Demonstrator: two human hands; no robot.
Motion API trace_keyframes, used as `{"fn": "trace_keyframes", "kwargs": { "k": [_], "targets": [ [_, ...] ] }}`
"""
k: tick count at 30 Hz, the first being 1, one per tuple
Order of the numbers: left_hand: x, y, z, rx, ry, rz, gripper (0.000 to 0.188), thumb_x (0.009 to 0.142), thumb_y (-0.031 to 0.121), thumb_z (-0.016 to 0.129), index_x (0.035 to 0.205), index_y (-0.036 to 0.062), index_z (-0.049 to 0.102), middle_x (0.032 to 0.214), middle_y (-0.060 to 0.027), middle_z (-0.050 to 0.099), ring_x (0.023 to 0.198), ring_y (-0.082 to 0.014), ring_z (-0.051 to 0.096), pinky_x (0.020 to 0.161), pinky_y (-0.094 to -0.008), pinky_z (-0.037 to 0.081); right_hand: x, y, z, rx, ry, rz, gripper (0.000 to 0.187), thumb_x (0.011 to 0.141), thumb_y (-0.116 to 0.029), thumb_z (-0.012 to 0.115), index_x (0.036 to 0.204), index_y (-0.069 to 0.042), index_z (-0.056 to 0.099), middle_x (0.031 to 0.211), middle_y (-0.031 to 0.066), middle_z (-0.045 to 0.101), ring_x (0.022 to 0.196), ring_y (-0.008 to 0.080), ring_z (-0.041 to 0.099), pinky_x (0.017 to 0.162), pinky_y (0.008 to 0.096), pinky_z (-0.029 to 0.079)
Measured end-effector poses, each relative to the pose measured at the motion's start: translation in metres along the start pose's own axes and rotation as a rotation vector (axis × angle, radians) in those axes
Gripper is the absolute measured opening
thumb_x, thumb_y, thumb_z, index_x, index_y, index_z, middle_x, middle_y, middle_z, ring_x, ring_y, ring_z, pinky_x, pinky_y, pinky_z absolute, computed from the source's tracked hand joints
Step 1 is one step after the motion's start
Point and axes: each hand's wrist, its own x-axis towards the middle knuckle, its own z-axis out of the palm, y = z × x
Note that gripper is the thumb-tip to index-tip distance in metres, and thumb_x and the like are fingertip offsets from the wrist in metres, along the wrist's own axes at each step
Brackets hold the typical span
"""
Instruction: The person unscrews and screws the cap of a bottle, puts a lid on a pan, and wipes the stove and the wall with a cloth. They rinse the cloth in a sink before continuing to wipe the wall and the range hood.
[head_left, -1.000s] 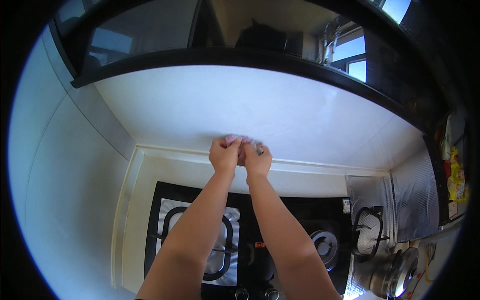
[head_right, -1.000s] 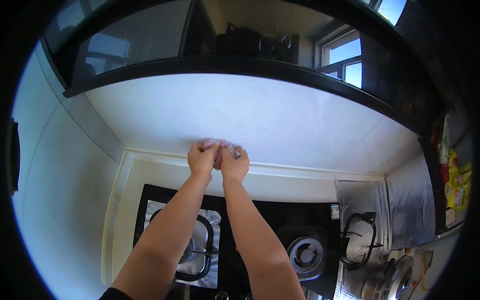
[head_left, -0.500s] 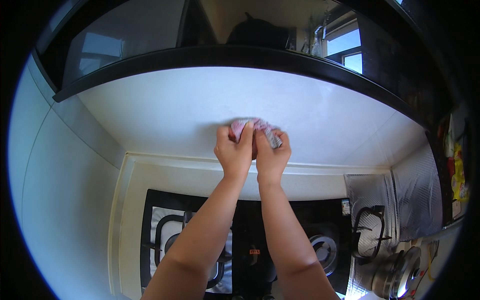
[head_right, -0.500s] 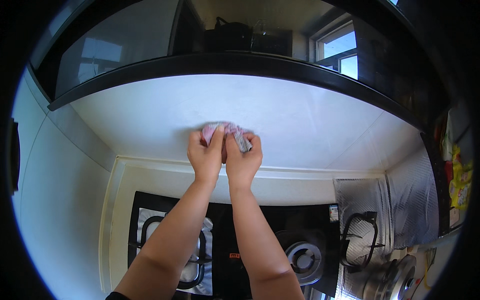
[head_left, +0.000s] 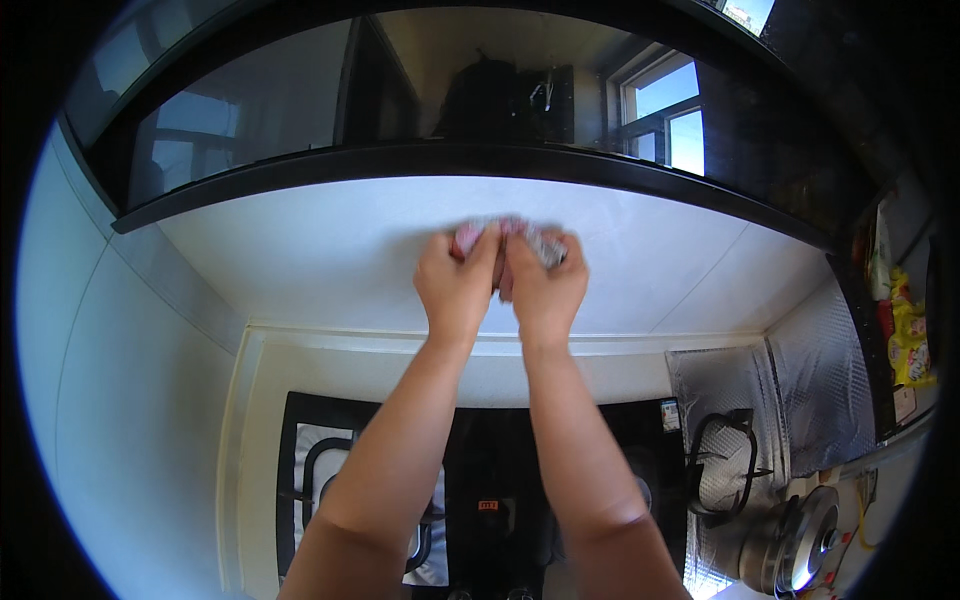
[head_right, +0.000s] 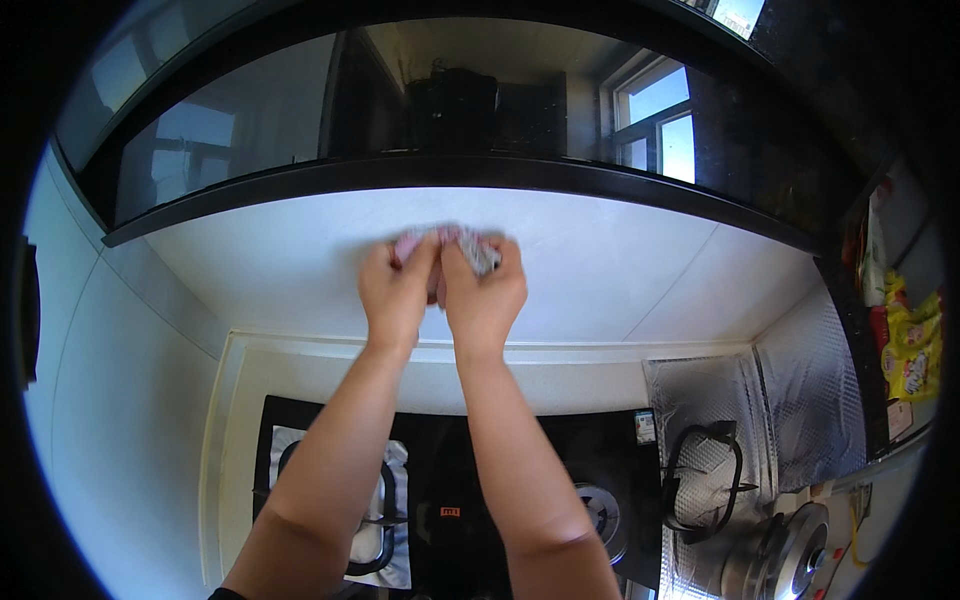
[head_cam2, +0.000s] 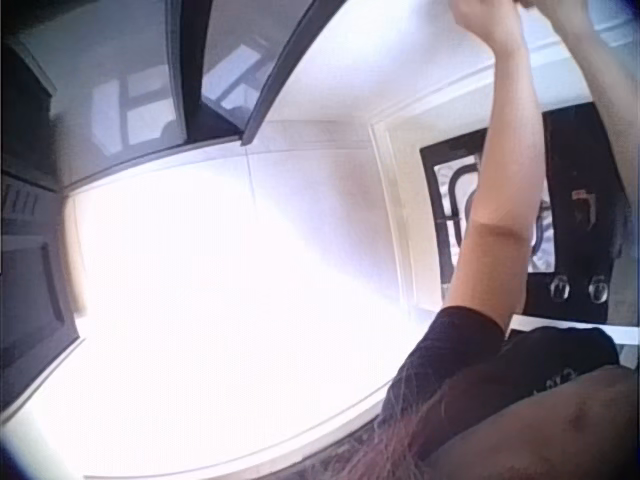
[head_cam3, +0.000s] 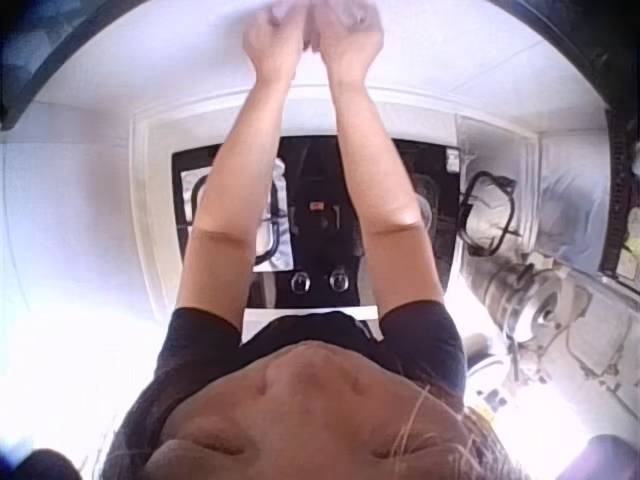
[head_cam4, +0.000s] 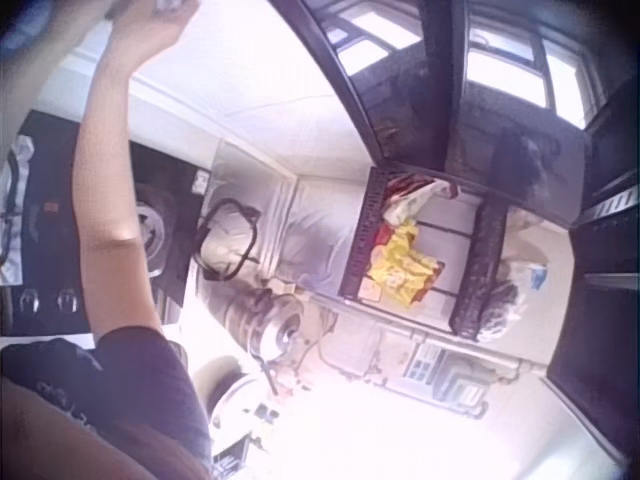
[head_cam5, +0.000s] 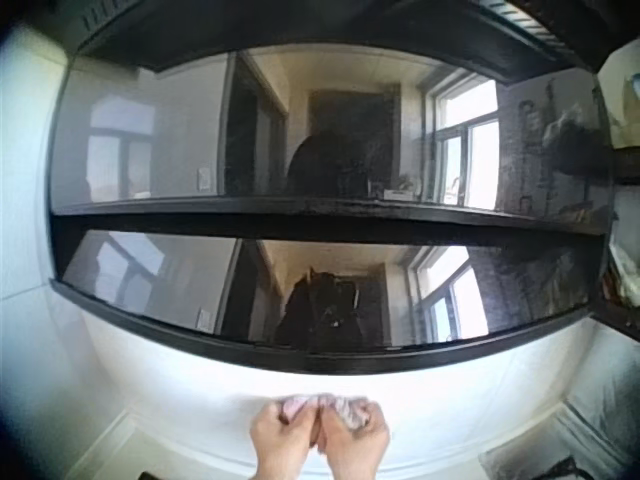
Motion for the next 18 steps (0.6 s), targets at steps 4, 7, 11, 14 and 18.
{"fn": "trace_keyframes", "kwargs": {
  "k": [4, 7, 11, 14, 18],
  "targets": [
    [-0.030, -0.049, 0.007, 0.227, -0.040, -0.172, 0.032, 0.079, 0.025, 0.074, 0.074, -0.0009, 0.055, 0.065, -0.0066, 0.058, 0.055, -0.0090, 0.053, 0.044, -0.0266, 0.043, -0.020, 0.057, -0.028, -0.178, 0.065, 0.142, 0.025, 0.072, -0.013, 0.071, 0.085, 0.003, 0.057, 0.063, 0.0105, 0.059, 0.054, 0.0111, 0.054, 0.053, 0.0288, 0.046],
    [-0.030, -0.042, 0.013, 0.135, -0.015, -0.149, 0.032, 0.079, 0.025, 0.074, 0.073, -0.0003, 0.055, 0.064, -0.0054, 0.057, 0.053, -0.0092, 0.052, 0.045, -0.0276, 0.043, -0.012, 0.052, -0.031, -0.230, 0.027, 0.070, 0.025, 0.073, -0.013, 0.072, 0.085, 0.002, 0.057, 0.060, 0.0093, 0.058, 0.052, 0.0102, 0.053, 0.051, 0.0273, 0.045],
    [-0.004, 0.026, 0.028, 0.091, 0.023, 0.240, 0.031, 0.080, 0.025, 0.072, 0.071, -0.0002, 0.057, 0.059, -0.0031, 0.056, 0.051, -0.0094, 0.051, 0.047, -0.0288, 0.043, 0.018, -0.026, -0.028, 0.088, -0.049, 0.013, 0.022, 0.078, -0.013, 0.070, 0.085, 0.003, 0.057, 0.059, 0.0055, 0.057, 0.053, 0.0071, 0.051, 0.048, 0.0237, 0.042],
    [-0.001, 0.065, 0.046, 0.051, 0.011, 0.307, 0.033, 0.076, 0.027, 0.073, 0.068, 0.0011, 0.054, 0.055, -0.0124, 0.056, 0.048, -0.0275, 0.056, 0.050, -0.0357, 0.046, 0.044, -0.058, -0.034, 0.200, -0.006, 0.097, 0.021, 0.078, -0.012, 0.070, 0.083, 0.003, 0.056, 0.062, 0.0044, 0.056, 0.053, 0.0057, 0.047, 0.047, 0.0224, 0.041],
    [-0.027, 0.026, 0.056, 0.197, 0.003, 0.234, 0.037, 0.077, 0.028, 0.075, 0.063, 0.0013, 0.052, 0.055, -0.0079, 0.057, 0.049, -0.0134, 0.052, 0.047, -0.0311, 0.043, 0.035, 0.001, -0.053, 0.133, 0.116, 0.010, 0.022, 0.076, -0.014, 0.071, 0.081, 0.001, 0.055, 0.066, 0.0046, 0.058, 0.056, 0.0078, 0.049, 0.049, 0.0251, 0.042]
  ]
}}
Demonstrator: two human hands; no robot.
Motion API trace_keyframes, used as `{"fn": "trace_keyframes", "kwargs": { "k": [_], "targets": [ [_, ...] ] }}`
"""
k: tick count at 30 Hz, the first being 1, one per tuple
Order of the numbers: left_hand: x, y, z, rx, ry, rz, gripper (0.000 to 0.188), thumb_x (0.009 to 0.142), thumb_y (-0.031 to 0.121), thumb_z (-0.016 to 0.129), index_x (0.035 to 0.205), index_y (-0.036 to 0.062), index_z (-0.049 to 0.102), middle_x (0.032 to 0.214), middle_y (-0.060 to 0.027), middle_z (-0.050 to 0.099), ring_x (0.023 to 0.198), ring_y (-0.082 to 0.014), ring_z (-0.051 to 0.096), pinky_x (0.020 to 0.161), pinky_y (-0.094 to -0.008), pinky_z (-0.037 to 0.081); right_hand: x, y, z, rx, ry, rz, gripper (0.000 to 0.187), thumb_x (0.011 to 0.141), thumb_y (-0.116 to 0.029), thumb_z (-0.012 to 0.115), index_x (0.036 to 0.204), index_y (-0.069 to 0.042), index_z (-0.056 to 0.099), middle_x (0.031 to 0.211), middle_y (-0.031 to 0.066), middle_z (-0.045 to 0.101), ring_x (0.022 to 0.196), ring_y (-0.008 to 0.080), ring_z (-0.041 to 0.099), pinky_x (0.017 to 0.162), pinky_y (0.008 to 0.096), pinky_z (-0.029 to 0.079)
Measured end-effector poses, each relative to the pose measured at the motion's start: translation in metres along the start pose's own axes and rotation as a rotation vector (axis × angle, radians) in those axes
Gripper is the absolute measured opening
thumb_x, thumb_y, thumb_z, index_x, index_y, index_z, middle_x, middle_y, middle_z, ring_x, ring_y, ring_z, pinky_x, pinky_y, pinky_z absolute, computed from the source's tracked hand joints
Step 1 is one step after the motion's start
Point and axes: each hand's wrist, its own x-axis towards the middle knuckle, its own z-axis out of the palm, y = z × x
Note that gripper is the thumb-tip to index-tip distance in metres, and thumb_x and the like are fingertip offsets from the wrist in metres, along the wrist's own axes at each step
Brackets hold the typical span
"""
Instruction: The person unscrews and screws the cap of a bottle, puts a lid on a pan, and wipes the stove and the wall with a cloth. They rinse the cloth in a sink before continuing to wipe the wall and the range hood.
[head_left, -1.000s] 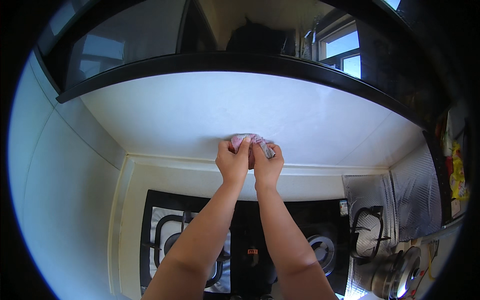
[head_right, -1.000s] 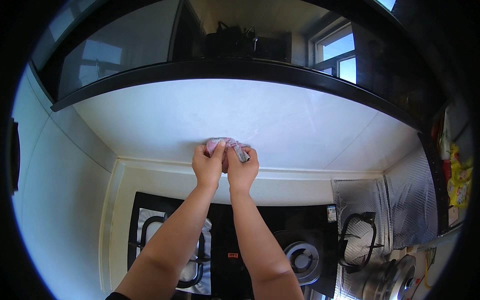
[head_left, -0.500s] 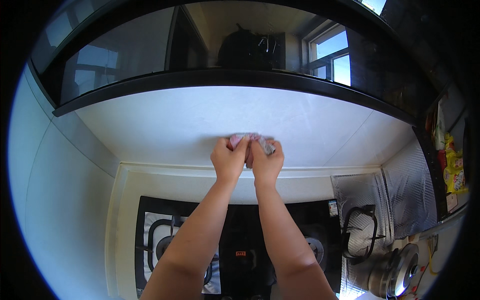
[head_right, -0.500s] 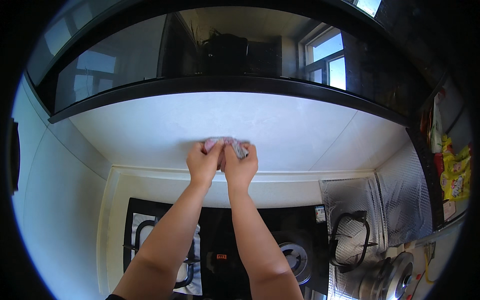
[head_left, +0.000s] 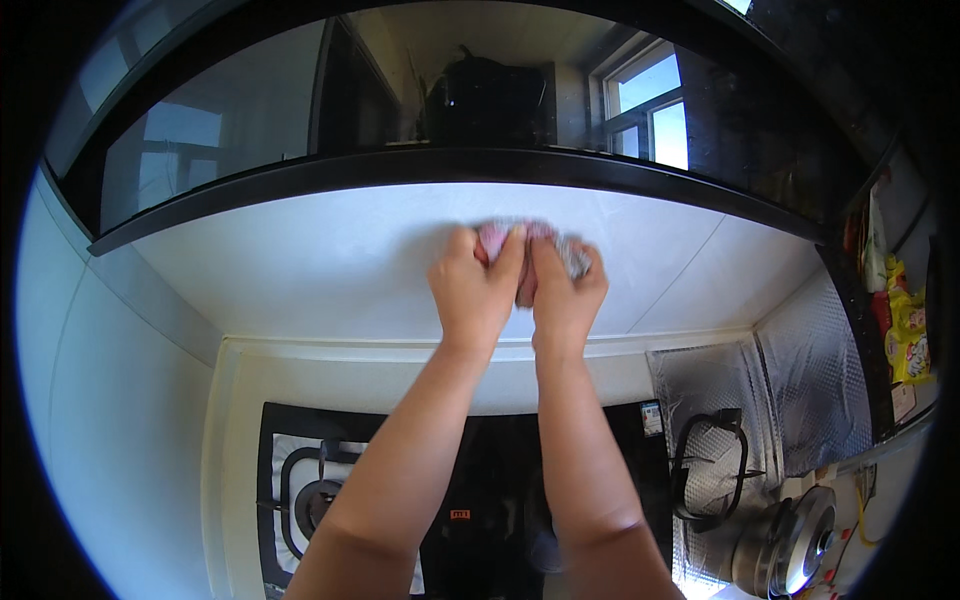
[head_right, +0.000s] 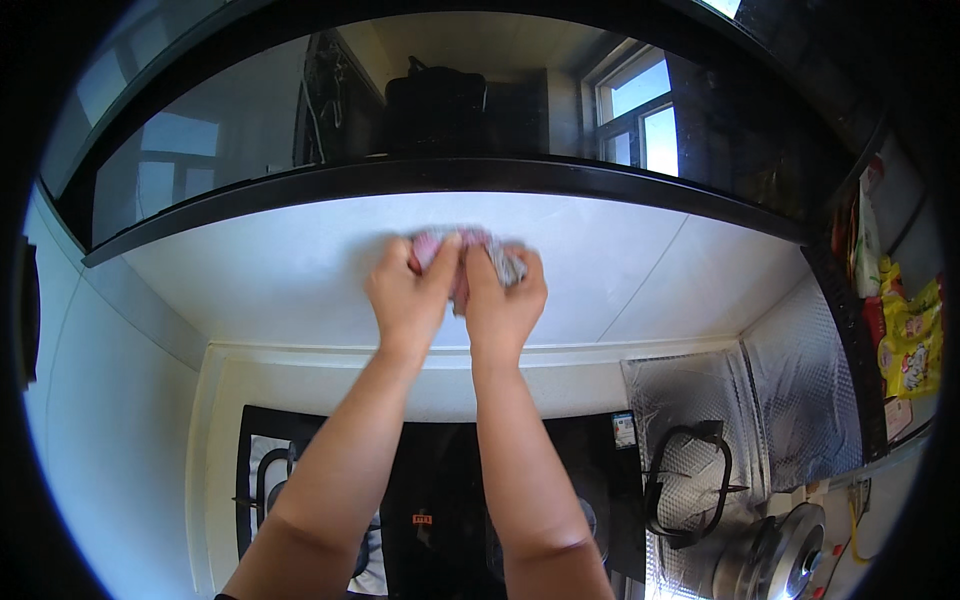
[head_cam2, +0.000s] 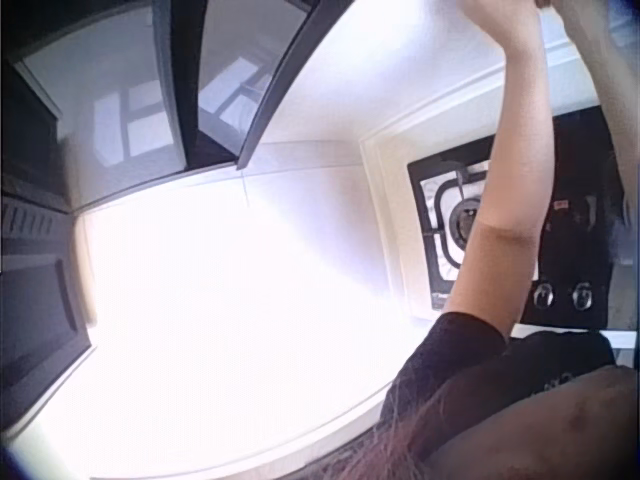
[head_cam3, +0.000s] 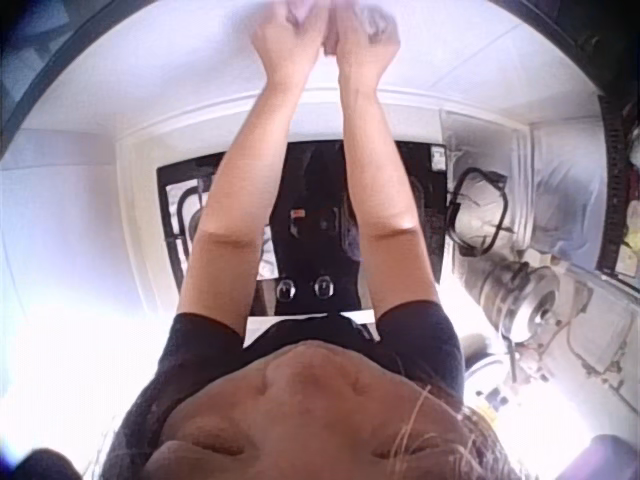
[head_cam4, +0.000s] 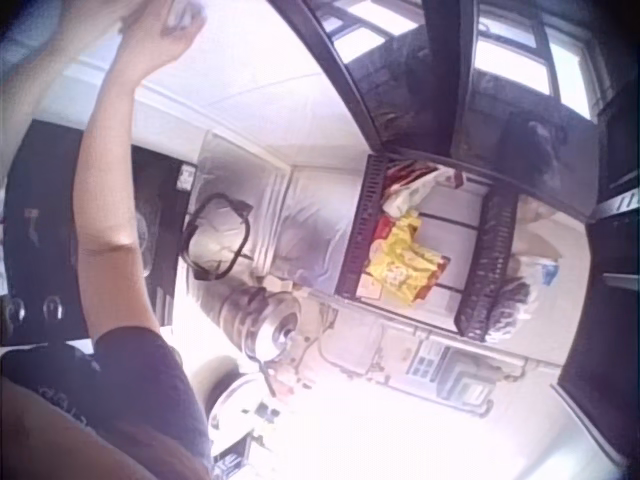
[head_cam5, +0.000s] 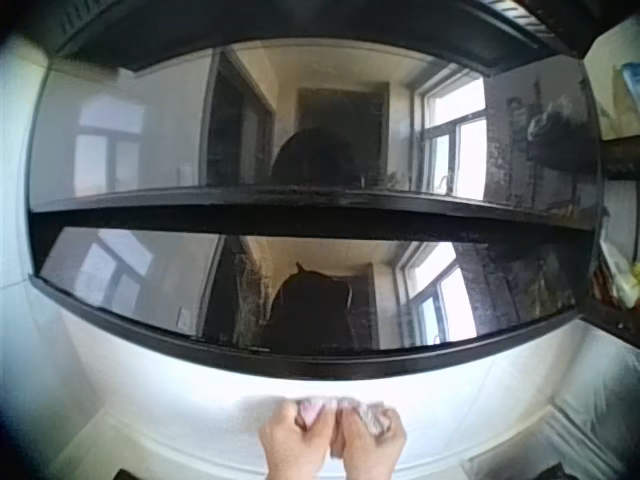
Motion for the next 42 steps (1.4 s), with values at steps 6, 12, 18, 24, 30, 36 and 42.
{"fn": "trace_keyframes", "kwargs": {
  "k": [6, 12, 18, 24, 30, 36, 42],
  "targets": [
    [-0.034, -0.032, 0.018, -0.101, -0.071, -0.202, 0.037, 0.079, 0.028, 0.074, 0.066, 0.0036, 0.050, 0.057, -0.0021, 0.053, 0.052, -0.0077, 0.047, 0.046, -0.0279, 0.041, -0.008, 0.014, -0.031, -0.113, -0.055, 0.221, 0.021, 0.079, -0.013, 0.071, 0.082, -0.001, 0.055, 0.065, 0.0026, 0.056, 0.054, 0.0073, 0.049, 0.047, 0.0230, 0.039],
    [-0.011, 0.065, 0.040, -0.262, -0.121, 0.196, 0.028, 0.080, 0.024, 0.071, 0.073, 0.0030, 0.054, 0.059, -0.0088, 0.059, 0.056, -0.0193, 0.062, 0.055, -0.0319, 0.050, 0.038, -0.060, -0.041, 0.279, 0.119, -0.036, 0.022, 0.083, -0.014, 0.068, 0.092, 0.000, 0.054, 0.069, 0.0044, 0.058, 0.058, 0.0073, 0.053, 0.050, 0.0240, 0.044],
    [0.005, 0.057, 0.041, -0.326, -0.081, 0.004, 0.021, 0.080, 0.020, 0.071, 0.073, 0.0037, 0.059, 0.062, -0.0068, 0.061, 0.052, -0.0161, 0.058, 0.053, -0.0303, 0.047, 0.059, -0.057, -0.019, -0.078, 0.051, -0.159, 0.024, 0.078, -0.003, 0.063, 0.100, 0.003, 0.056, 0.084, 0.0084, 0.062, 0.070, 0.0150, 0.059, 0.064, 0.0275, 0.050],
    [-0.020, -0.038, -0.028, -0.444, -0.050, -0.602, 0.021, 0.085, 0.017, 0.068, 0.079, 0.0026, 0.054, 0.069, -0.0064, 0.059, 0.055, -0.0136, 0.057, 0.047, -0.0265, 0.048, -0.032, 0.007, 0.012, -0.434, -0.144, -0.323, 0.028, 0.074, -0.012, 0.074, 0.094, -0.003, 0.056, 0.091, 0.0170, 0.057, 0.083, 0.0359, 0.058, 0.073, 0.0407, 0.048],
    [-0.045, -0.052, -0.075, -0.238, -0.349, -0.879, 0.020, 0.088, 0.018, 0.064, 0.092, 0.0044, 0.050, 0.086, -0.0096, 0.062, 0.071, -0.0198, 0.065, 0.062, -0.0333, 0.052, -0.082, 0.030, -0.009, -0.233, -0.010, 0.383, 0.066, 0.076, -0.027, 0.076, 0.123, 0.003, 0.041, 0.120, 0.0191, 0.049, 0.107, 0.0226, 0.053, 0.084, 0.0340, 0.046],
    [-0.038, -0.039, -0.104, -0.412, -0.689, -0.710, 0.025, 0.085, 0.013, 0.066, 0.102, 0.0003, 0.053, 0.091, -0.0101, 0.062, 0.085, -0.0148, 0.060, 0.074, -0.0301, 0.049, -0.095, 0.029, -0.007, 0.085, -0.072, 0.272, 0.054, 0.085, -0.008, 0.065, 0.131, -0.002, 0.038, 0.116, 0.0121, 0.050, 0.102, 0.0206, 0.052, 0.087, 0.0332, 0.046],
    [-0.015, -0.124, -0.199, -0.027, -0.441, -0.401, 0.028, 0.080, 0.018, 0.070, 0.101, 0.0031, 0.061, 0.093, -0.0113, 0.065, 0.088, -0.0191, 0.063, 0.079, -0.0314, 0.050, -0.014, 0.020, -0.007, -0.085, 0.275, -0.088, 0.050, 0.088, -0.017, 0.063, 0.128, 0.000, 0.040, 0.120, 0.0157, 0.046, 0.093, 0.0196, 0.059, 0.071, 0.0277, 0.055]
  ]
}}
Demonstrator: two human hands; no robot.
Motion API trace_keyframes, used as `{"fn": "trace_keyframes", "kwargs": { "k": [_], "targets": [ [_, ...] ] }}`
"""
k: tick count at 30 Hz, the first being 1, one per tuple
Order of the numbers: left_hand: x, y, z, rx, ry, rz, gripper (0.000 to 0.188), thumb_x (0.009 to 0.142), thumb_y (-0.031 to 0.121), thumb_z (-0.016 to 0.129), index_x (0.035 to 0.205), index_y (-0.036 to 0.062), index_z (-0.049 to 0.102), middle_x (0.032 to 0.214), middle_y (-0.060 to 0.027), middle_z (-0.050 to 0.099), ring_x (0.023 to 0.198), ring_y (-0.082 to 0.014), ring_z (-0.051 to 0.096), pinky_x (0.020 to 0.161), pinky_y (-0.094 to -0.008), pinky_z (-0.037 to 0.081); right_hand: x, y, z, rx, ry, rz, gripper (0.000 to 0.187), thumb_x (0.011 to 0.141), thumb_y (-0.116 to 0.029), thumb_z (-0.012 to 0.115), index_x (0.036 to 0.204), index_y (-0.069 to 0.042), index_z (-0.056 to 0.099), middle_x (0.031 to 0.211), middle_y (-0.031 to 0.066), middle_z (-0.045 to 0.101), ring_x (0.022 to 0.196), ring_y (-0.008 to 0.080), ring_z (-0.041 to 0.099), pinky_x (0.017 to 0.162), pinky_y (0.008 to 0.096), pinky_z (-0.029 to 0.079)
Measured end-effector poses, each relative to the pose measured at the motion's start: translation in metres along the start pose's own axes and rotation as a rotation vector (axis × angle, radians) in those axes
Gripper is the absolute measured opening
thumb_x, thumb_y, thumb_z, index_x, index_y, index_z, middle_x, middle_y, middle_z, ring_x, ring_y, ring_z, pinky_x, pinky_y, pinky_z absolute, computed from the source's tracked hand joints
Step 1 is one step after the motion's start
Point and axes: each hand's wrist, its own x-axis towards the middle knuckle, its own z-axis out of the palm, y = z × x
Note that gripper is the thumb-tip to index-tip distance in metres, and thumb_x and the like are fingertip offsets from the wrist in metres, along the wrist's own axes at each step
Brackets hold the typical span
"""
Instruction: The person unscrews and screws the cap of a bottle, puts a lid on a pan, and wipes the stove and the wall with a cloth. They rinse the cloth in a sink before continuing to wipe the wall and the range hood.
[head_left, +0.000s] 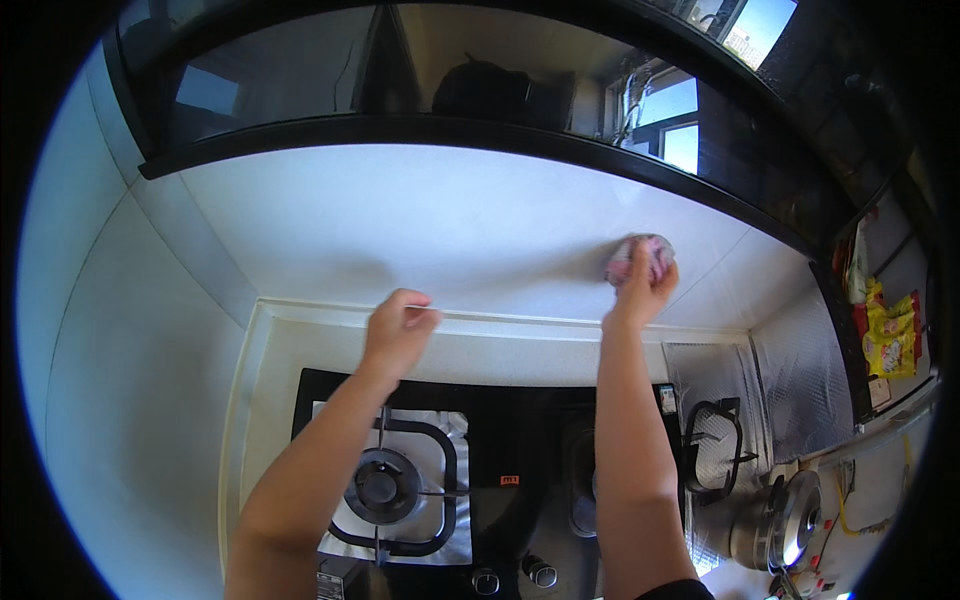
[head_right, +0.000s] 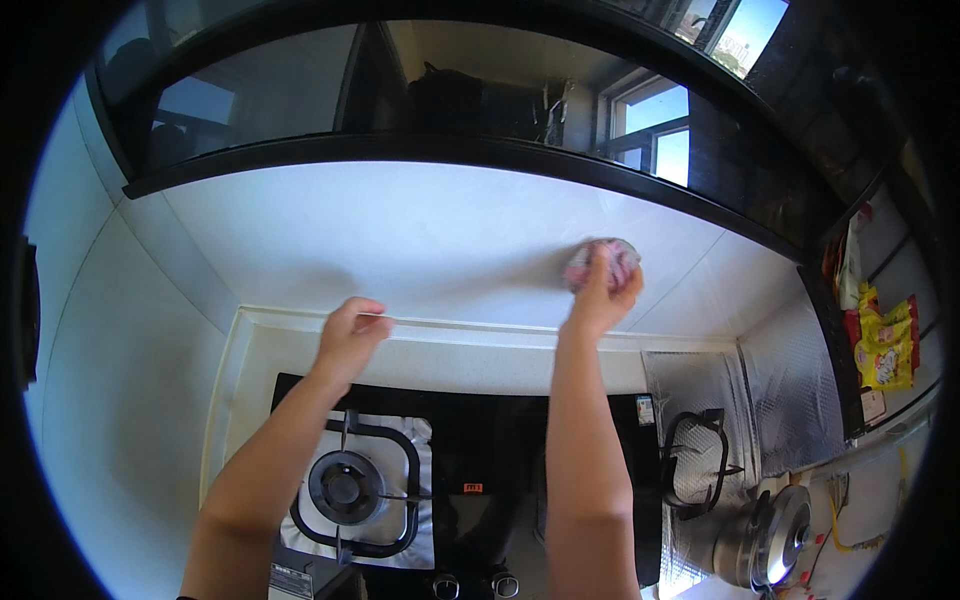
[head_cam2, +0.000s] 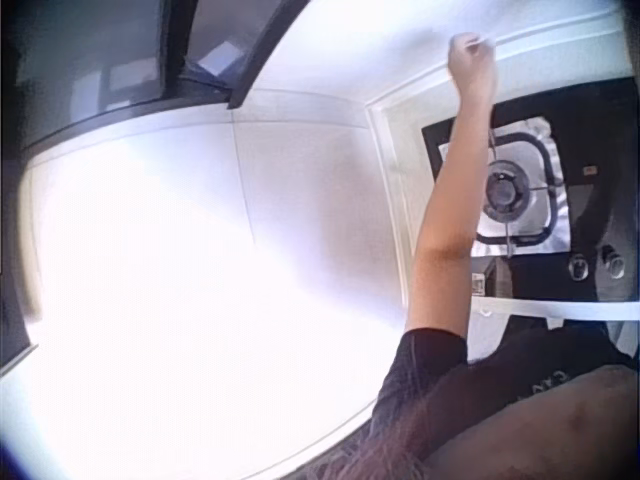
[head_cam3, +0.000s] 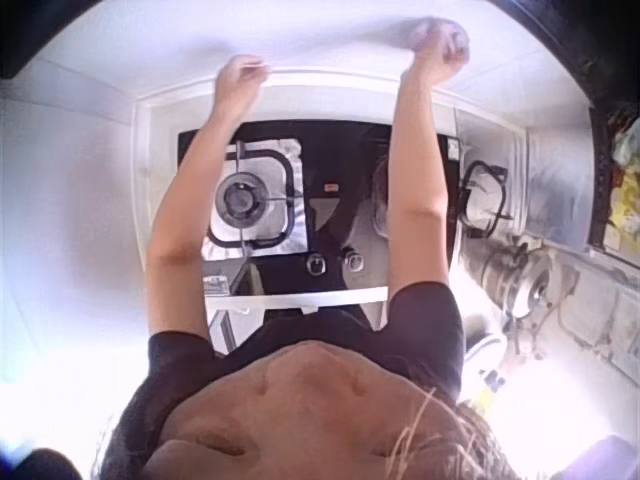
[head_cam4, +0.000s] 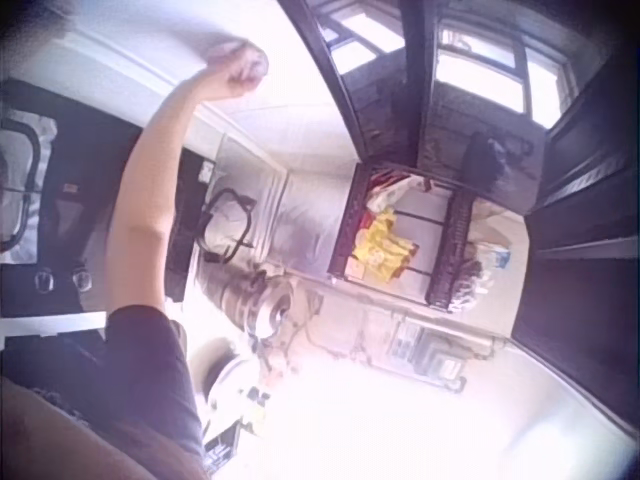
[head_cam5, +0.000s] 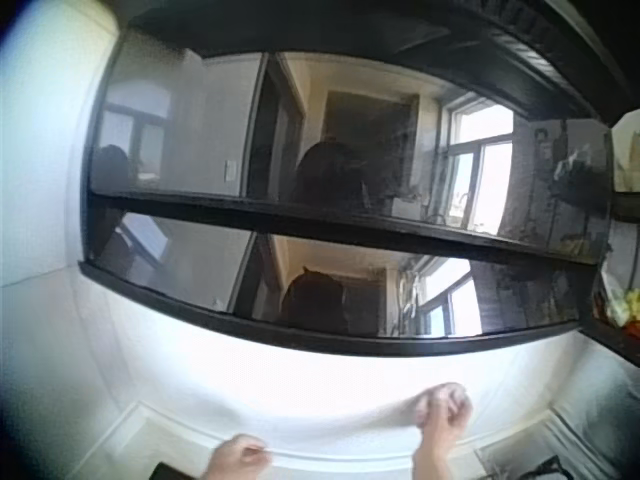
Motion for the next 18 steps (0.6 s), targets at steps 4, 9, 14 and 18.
{"fn": "trace_keyframes", "kwargs": {
  "k": [4, 9, 14, 18],
  "targets": [
    [-0.003, -0.005, -0.018, -0.032, 0.002, -0.159, 0.027, 0.080, 0.015, 0.068, 0.102, 0.0017, 0.060, 0.094, -0.0102, 0.065, 0.088, -0.0178, 0.062, 0.080, -0.0300, 0.048, -0.035, 0.037, 0.033, -0.102, 0.014, -0.070, 0.053, 0.085, -0.026, 0.068, 0.126, 0.001, 0.046, 0.110, 0.0165, 0.046, 0.074, 0.0156, 0.059, 0.053, 0.0216, 0.051],
    [0.003, -0.031, -0.021, -0.082, -0.029, -0.189, 0.031, 0.082, 0.016, 0.068, 0.108, 0.0024, 0.055, 0.093, -0.0065, 0.062, 0.083, -0.0126, 0.058, 0.069, -0.0279, 0.045, -0.101, 0.084, 0.022, -0.531, -0.131, -0.323, 0.033, 0.089, -0.022, 0.063, 0.114, -0.001, 0.057, 0.106, 0.0153, 0.048, 0.077, 0.0179, 0.054, 0.061, 0.0259, 0.051],
    [0.001, -0.028, -0.021, -0.068, -0.023, -0.158, 0.030, 0.083, 0.015, 0.067, 0.107, 0.0022, 0.055, 0.094, -0.0066, 0.063, 0.082, -0.0126, 0.059, 0.069, -0.0276, 0.045, -0.033, 0.044, 0.004, -0.256, 0.130, -0.064, 0.024, 0.091, -0.020, 0.060, 0.110, -0.005, 0.064, 0.112, 0.0145, 0.041, 0.093, 0.0208, 0.053, 0.068, 0.0314, 0.053],
    [0.002, -0.034, -0.011, -0.081, -0.056, -0.165, 0.029, 0.083, 0.014, 0.067, 0.107, 0.0025, 0.055, 0.092, -0.0062, 0.064, 0.081, -0.0125, 0.059, 0.069, -0.0272, 0.045, -0.060, 0.056, 0.003, -0.575, -0.066, -0.357, 0.022, 0.090, -0.013, 0.061, 0.111, -0.007, 0.066, 0.114, 0.0135, 0.040, 0.094, 0.0212, 0.054, 0.073, 0.0331, 0.053]
  ]
}}
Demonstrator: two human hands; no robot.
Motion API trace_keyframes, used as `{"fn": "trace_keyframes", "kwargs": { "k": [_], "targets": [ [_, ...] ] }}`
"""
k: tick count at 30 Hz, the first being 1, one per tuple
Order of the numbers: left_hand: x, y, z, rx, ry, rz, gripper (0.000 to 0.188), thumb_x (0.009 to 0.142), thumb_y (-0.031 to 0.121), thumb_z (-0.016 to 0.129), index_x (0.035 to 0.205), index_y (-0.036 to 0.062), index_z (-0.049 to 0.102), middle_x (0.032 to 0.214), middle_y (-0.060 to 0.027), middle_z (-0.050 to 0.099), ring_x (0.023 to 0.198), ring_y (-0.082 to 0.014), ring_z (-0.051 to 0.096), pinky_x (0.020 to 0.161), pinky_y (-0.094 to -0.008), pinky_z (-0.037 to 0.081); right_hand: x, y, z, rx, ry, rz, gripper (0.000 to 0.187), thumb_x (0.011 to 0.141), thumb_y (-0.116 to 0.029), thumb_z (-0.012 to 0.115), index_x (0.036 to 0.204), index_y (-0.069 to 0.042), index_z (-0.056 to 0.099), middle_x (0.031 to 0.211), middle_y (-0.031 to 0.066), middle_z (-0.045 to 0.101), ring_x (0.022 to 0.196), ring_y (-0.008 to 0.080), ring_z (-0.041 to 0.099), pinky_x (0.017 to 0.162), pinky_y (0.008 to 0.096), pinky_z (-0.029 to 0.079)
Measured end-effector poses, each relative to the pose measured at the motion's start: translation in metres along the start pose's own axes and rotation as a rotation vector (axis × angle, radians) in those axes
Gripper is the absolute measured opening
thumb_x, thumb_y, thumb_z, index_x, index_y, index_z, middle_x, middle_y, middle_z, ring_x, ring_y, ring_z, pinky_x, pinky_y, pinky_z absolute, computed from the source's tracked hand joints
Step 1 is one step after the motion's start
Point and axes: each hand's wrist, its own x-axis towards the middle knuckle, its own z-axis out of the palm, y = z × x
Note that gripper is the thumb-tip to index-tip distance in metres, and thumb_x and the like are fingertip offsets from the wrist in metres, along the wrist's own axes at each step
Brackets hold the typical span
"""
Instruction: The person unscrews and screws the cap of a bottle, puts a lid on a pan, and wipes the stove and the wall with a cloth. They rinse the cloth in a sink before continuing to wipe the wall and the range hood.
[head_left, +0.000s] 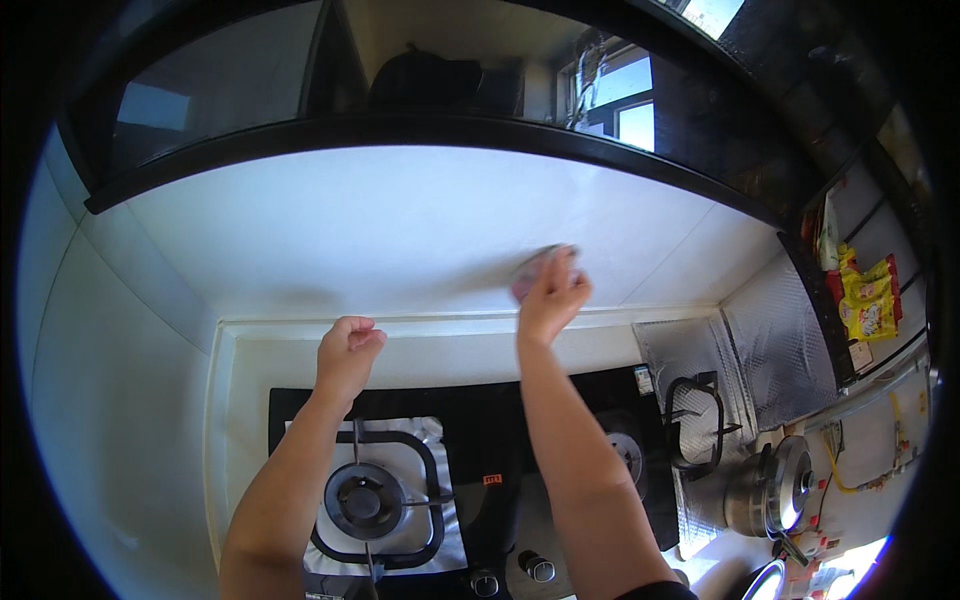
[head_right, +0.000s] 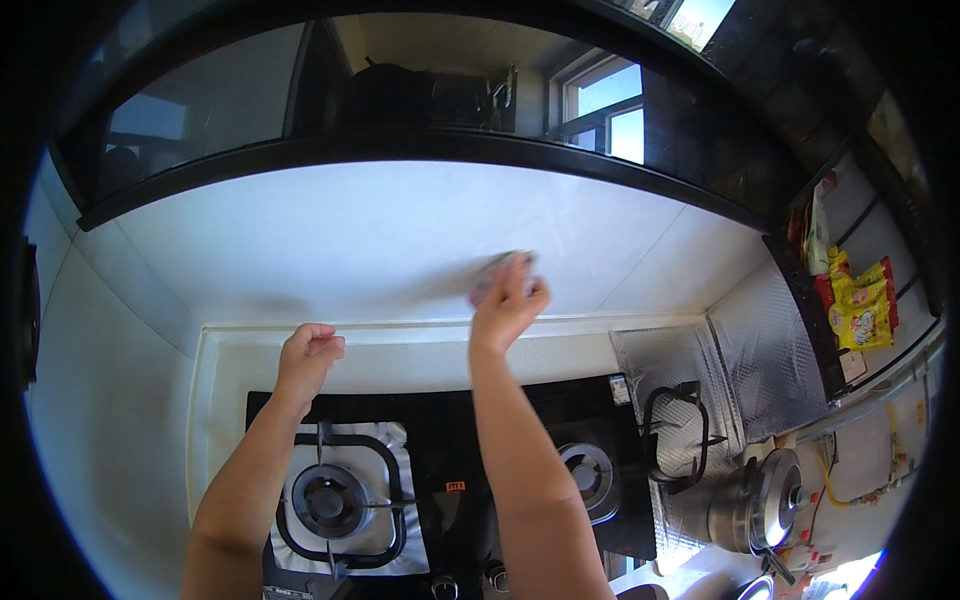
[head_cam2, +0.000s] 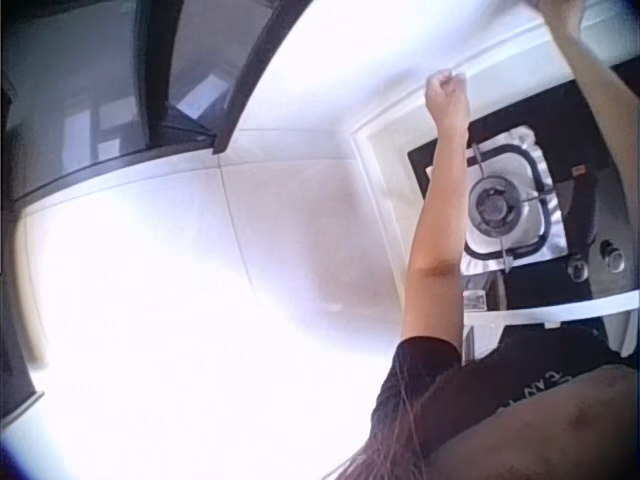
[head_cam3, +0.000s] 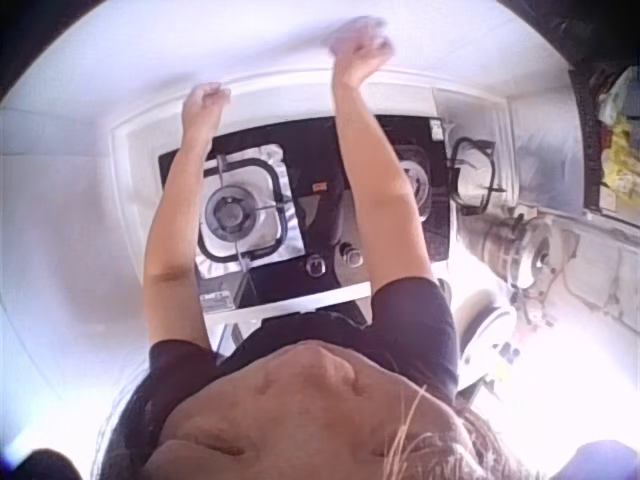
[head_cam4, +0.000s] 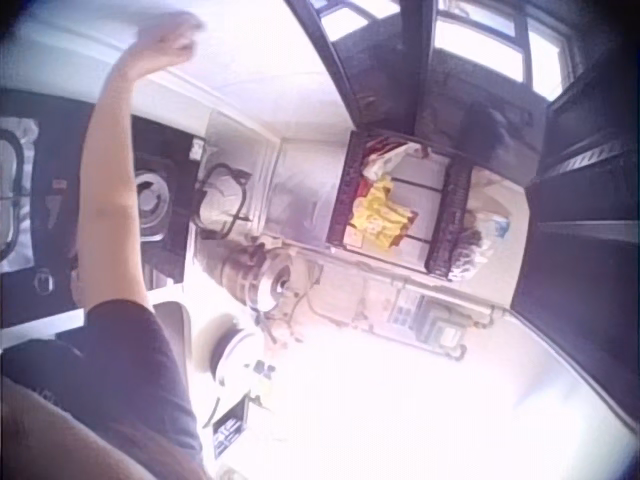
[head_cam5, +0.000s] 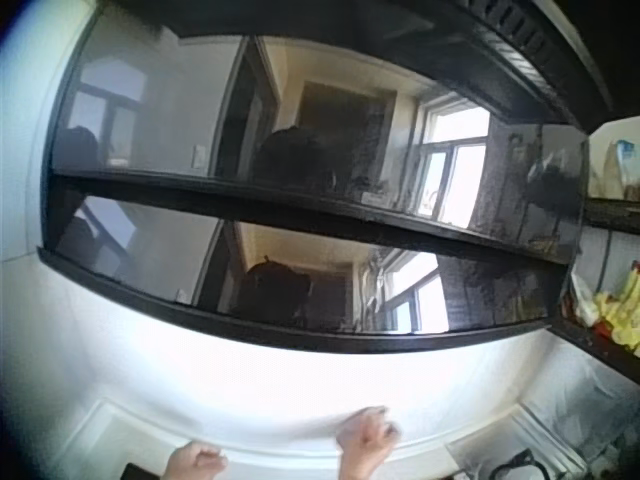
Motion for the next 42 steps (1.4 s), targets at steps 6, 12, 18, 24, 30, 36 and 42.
{"fn": "trace_keyframes", "kwargs": {
  "k": [6, 12, 18, 24, 30, 36, 42],
  "targets": [
    [-0.001, 0.013, 0.010, -0.020, -0.038, -0.018, 0.026, 0.081, 0.012, 0.067, 0.104, 0.0016, 0.059, 0.094, -0.0079, 0.064, 0.089, -0.0141, 0.059, 0.080, -0.0277, 0.047, 0.027, -0.004, -0.010, 0.039, 0.185, -0.056, 0.028, 0.088, -0.009, 0.064, 0.115, -0.013, 0.065, 0.113, 0.0153, 0.045, 0.088, 0.0244, 0.058, 0.075, 0.0318, 0.051],
    [0.003, 0.011, 0.026, -0.029, -0.063, -0.019, 0.025, 0.082, 0.013, 0.068, 0.102, 0.0019, 0.060, 0.092, -0.0071, 0.064, 0.086, -0.0138, 0.060, 0.078, -0.0273, 0.047, 0.013, 0.005, -0.006, 0.018, 0.031, -0.105, 0.028, 0.088, -0.009, 0.063, 0.116, -0.012, 0.065, 0.114, 0.0163, 0.045, 0.089, 0.0237, 0.058, 0.075, 0.0311, 0.051],
    [0.004, 0.018, 0.042, -0.002, -0.083, 0.021, 0.023, 0.082, 0.014, 0.068, 0.100, 0.0013, 0.060, 0.091, -0.0062, 0.064, 0.084, -0.0133, 0.060, 0.077, -0.0268, 0.047, 0.032, 0.003, -0.012, 0.142, 0.047, -0.095, 0.023, 0.086, -0.009, 0.064, 0.109, -0.009, 0.065, 0.114, 0.0175, 0.048, 0.097, 0.0286, 0.055, 0.081, 0.0351, 0.049],
    [-0.003, 0.019, 0.051, -0.018, -0.092, 0.003, 0.020, 0.083, 0.014, 0.068, 0.097, 0.0006, 0.061, 0.088, -0.0055, 0.065, 0.083, -0.0122, 0.060, 0.076, -0.0262, 0.047, 0.036, -0.001, -0.031, 0.160, -0.089, -0.086, 0.026, 0.086, -0.009, 0.065, 0.112, -0.008, 0.063, 0.115, 0.0173, 0.048, 0.099, 0.0287, 0.055, 0.082, 0.0358, 0.049],
    [0.000, 0.008, 0.056, -0.029, -0.109, 0.045, 0.019, 0.084, 0.013, 0.067, 0.097, 0.0020, 0.060, 0.086, -0.0038, 0.064, 0.079, -0.0104, 0.059, 0.068, -0.0241, 0.044, 0.032, 0.009, -0.032, 0.098, -0.169, -0.110, 0.029, 0.085, -0.013, 0.066, 0.113, -0.007, 0.063, 0.113, 0.0167, 0.053, 0.099, 0.0281, 0.057, 0.085, 0.0360, 0.048],
    [-0.002, 0.018, 0.051, -0.008, -0.083, 0.003, 0.020, 0.082, 0.013, 0.068, 0.096, 0.0007, 0.061, 0.090, -0.0067, 0.065, 0.086, -0.0144, 0.061, 0.079, -0.0270, 0.048, 0.041, 0.003, -0.032, 0.094, -0.069, -0.164, 0.025, 0.085, -0.005, 0.064, 0.110, -0.005, 0.064, 0.112, 0.0188, 0.051, 0.091, 0.0282, 0.060, 0.075, 0.0347, 0.051],
    [0.006, -0.004, 0.027, 0.008, 0.048, 0.006, 0.046, 0.081, 0.017, 0.068, 0.121, 0.0004, 0.053, 0.124, -0.0169, 0.055, 0.113, -0.0250, 0.054, 0.093, -0.0334, 0.044, -0.001, 0.016, -0.017, 0.029, -0.305, -0.337, 0.028, 0.083, -0.001, 0.063, 0.111, -0.008, 0.064, 0.113, 0.0169, 0.047, 0.095, 0.0264, 0.058, 0.075, 0.0333, 0.051]
  ]
}}
